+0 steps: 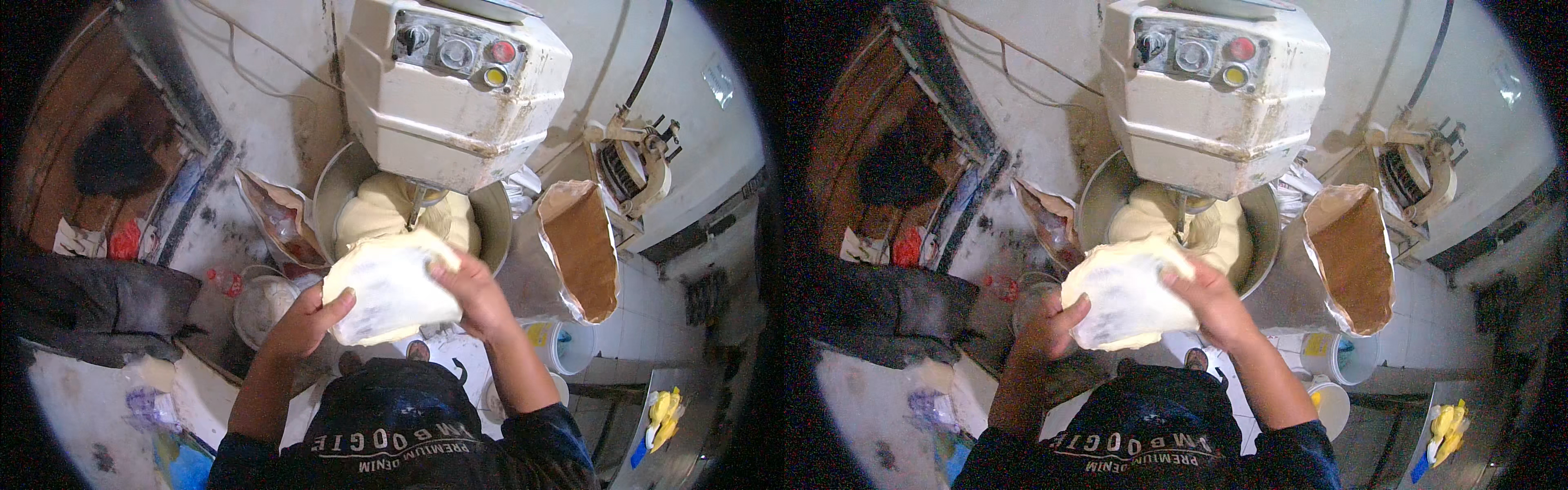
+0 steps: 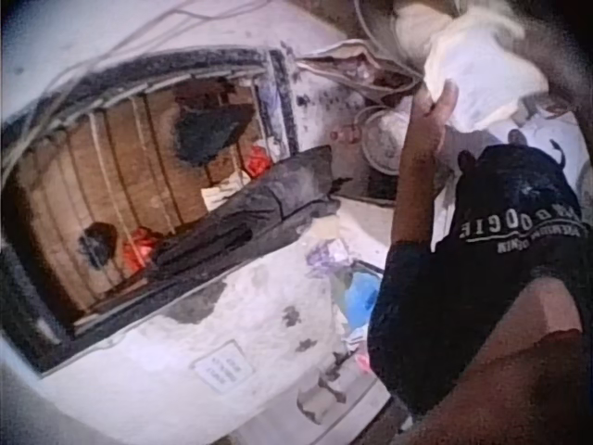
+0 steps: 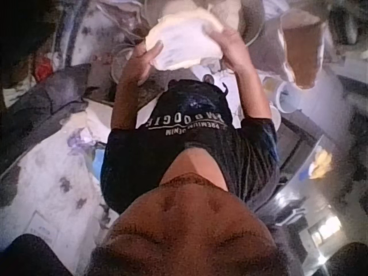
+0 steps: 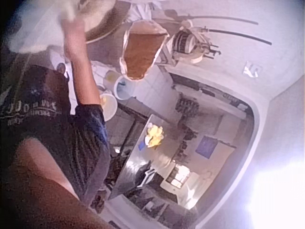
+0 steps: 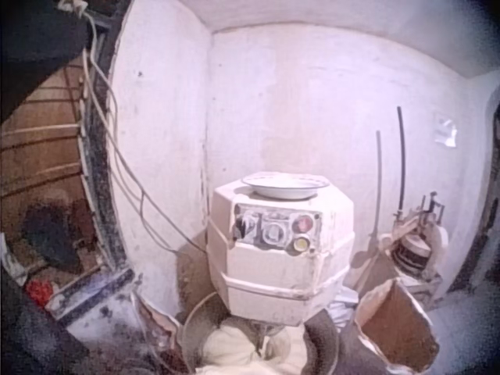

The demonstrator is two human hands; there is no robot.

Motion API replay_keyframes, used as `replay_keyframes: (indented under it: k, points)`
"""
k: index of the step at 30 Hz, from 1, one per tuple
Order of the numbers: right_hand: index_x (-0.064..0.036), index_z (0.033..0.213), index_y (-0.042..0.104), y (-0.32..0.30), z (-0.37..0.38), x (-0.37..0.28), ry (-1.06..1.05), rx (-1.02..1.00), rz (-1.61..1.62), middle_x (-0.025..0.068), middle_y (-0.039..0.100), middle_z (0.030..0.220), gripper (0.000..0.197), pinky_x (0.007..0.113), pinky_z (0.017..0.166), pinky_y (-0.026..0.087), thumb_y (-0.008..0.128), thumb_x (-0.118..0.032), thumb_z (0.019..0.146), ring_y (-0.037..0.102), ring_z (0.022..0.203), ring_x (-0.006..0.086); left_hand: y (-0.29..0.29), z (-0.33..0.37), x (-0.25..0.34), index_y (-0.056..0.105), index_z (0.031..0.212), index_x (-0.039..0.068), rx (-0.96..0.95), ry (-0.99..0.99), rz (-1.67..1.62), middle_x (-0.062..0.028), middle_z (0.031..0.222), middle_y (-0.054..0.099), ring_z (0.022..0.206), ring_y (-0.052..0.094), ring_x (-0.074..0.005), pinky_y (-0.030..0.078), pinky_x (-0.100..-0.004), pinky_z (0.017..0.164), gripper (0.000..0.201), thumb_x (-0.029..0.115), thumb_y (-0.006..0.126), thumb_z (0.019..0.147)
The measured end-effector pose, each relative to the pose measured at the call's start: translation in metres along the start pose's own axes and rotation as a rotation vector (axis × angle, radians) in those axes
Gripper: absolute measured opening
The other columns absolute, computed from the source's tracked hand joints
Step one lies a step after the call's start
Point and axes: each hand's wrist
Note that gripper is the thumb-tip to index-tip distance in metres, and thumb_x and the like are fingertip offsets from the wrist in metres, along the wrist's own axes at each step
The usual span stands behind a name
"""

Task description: The person stands in front of a large industrial dough mixer and repeatedly pulls small pieces of dough from the mixing bowl. They stretch the dough by hand to inspect its texture and elasticity before returning it to the bowl. The person also briefly handles a blue plastic bag and a yellow sponge during the process.

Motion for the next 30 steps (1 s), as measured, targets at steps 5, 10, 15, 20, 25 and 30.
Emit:
replay_keyframes:
  k: [5,10,15,20,25,30]
  points:
    - [-0.0022,0.122,0.046,-0.003,-0.001,-0.002,0.017,-0.026,0.013,0.0052,0.057,0.109,0.040,0.027,0.083,0.043,0.056,-0.017,0.086,0.054,0.094,0.0111,-0.002,-0.001,0.000,0.046,0.116,-0.002,0.018,0.075,0.055,-0.0075,0.103,0.056,0.092,0.053,-0.0118,0.042,-0.0259,0.081,0.033,0.018,0.047,0.090]
    - [-0.0021,0.121,0.049,-0.005,-0.002,-0.002,-0.090,0.049,-0.120,0.0049,0.058,0.106,0.039,0.026,0.084,0.041,0.058,-0.015,0.085,0.052,0.096,0.0106,0.006,-0.005,0.018,0.045,0.116,-0.003,0.054,0.056,0.281,-0.0080,0.103,0.057,0.091,0.053,-0.0121,0.042,-0.0265,0.081,0.035,0.015,0.052,0.087]
    - [-0.0011,0.116,0.053,0.001,-0.009,-0.012,-0.303,0.039,-0.416,0.0067,0.056,0.105,0.041,0.027,0.087,0.038,0.063,-0.015,0.079,0.049,0.099,0.0137,0.013,-0.010,0.020,0.049,0.112,-0.003,0.103,0.215,0.395,-0.0099,0.104,0.057,0.095,0.052,-0.0157,0.041,-0.0293,0.084,0.035,0.014,0.057,0.082]
    - [-0.0005,0.112,0.055,0.004,-0.008,-0.021,-0.612,0.034,-0.811,0.0090,0.049,0.099,0.040,0.028,0.084,0.035,0.066,-0.012,0.075,0.046,0.094,0.0170,0.007,-0.004,0.013,0.051,0.110,-0.003,0.298,0.563,0.705,-0.0135,0.114,0.050,0.112,0.041,-0.0211,0.034,-0.0331,0.092,0.037,0.014,0.057,0.078]
    - [0.0014,0.114,0.053,0.016,-0.021,-0.031,-0.515,-0.170,-0.646,0.0076,0.052,0.091,0.042,0.028,0.081,0.037,0.065,-0.012,0.076,0.048,0.088,0.0163,0.013,0.003,0.013,0.038,0.124,-0.002,0.156,0.750,0.134,-0.0148,0.128,0.038,0.119,0.036,-0.0244,0.029,-0.0360,0.099,0.055,0.014,0.057,0.075]
    - [0.0002,0.122,0.047,0.027,-0.023,-0.030,-0.332,-0.146,-0.346,0.0055,0.057,0.100,0.045,0.026,0.082,0.040,0.061,-0.011,0.081,0.052,0.092,0.0129,0.012,-0.003,0.003,0.031,0.129,0.000,0.010,0.427,-0.213,-0.0163,0.129,0.039,0.123,0.034,-0.0267,0.028,-0.0378,0.101,0.067,0.023,0.062,0.075]
Point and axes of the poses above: each hand's wrist, its own z-axis towards the middle knuckle, its own y-axis out of the palm, x = y × z
